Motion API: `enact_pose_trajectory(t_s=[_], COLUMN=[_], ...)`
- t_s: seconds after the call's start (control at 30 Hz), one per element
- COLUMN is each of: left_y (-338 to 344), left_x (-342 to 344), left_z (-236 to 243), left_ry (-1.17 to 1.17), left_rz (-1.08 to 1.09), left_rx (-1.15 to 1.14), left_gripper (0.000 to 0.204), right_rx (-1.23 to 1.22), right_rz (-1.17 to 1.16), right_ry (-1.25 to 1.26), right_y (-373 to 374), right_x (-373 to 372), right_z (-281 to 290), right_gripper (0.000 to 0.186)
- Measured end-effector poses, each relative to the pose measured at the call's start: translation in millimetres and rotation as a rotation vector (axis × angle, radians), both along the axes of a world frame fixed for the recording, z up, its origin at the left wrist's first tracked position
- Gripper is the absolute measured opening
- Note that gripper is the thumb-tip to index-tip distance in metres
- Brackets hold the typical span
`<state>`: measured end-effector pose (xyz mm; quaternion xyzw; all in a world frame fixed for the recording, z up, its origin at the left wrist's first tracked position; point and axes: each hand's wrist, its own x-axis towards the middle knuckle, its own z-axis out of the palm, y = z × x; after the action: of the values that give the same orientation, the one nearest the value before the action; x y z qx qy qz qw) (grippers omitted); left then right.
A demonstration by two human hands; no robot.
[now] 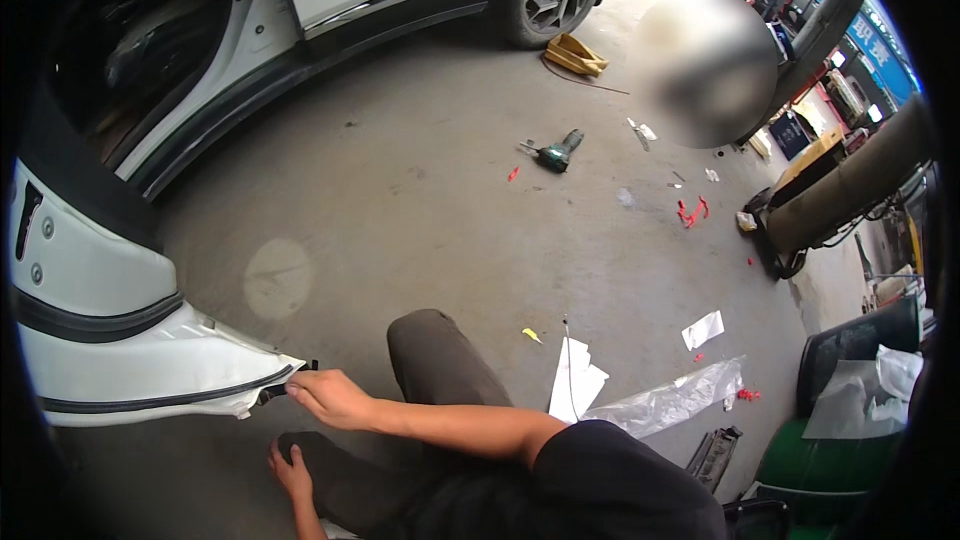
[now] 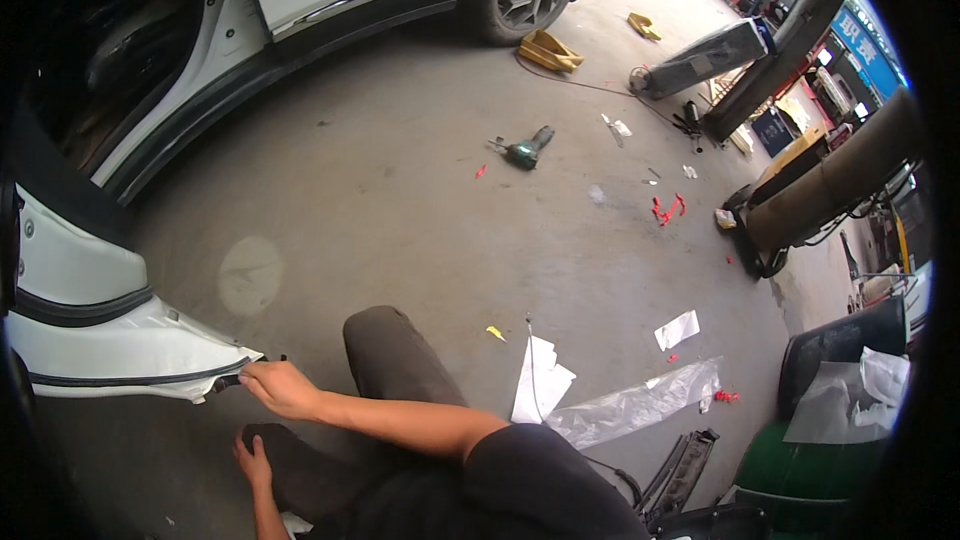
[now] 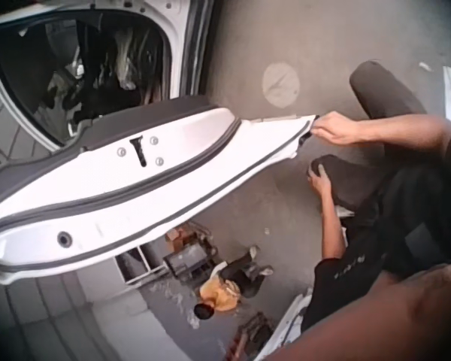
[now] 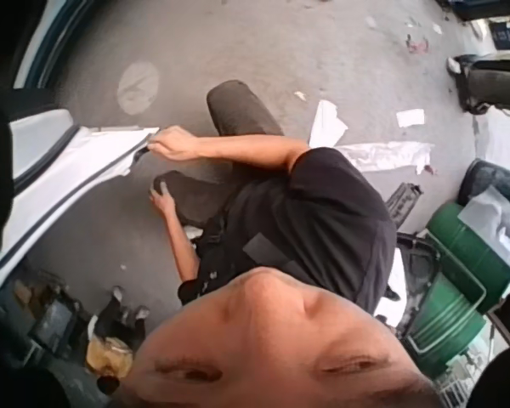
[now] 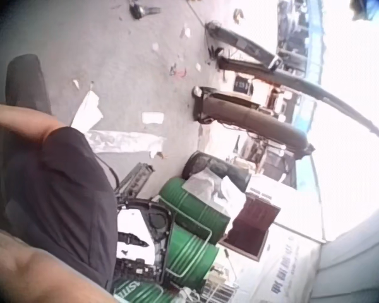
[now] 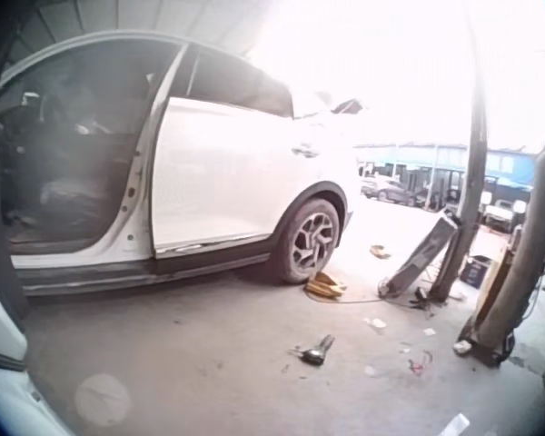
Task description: The person removes a black rubber seal from the car door frame and then installs a white trim piece along the door edge. They use a yellow utility knife to cut the trim to length and press it into place along the door's perimeter.
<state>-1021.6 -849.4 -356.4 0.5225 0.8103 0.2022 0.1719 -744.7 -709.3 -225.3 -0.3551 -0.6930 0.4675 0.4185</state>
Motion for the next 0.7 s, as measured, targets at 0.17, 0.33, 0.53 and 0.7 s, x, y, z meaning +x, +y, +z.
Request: enact_pose_trajectory(t_s=[0.17, 0.33, 0.53, 0.7], left_y=[-12, 20, 1, -6], left_x=[8, 20, 25, 21], left_z=[1, 16, 17, 22], left_ry=[0.107, 0.120, 0.136, 0.094], left_rz=[0.111, 0.023, 0.187, 0.223], left_rx=[-0.021, 0.081, -0.053, 0.029], left_gripper=[0.051, 0.047, 0.053, 0.050], right_rx=[0.122, 0.161, 0.246, 0.435], right_rz=[-0.054, -0.164, -0.083, -0.119], right_ry=[0.008, 0.022, 0.039, -0.187], right_y=[-8, -13, -16, -14], right_x=[-9, -24, -37, -39], right_z=[-3, 31, 49, 73], right_gripper=[0.022, 0.023, 0.022, 0.019])
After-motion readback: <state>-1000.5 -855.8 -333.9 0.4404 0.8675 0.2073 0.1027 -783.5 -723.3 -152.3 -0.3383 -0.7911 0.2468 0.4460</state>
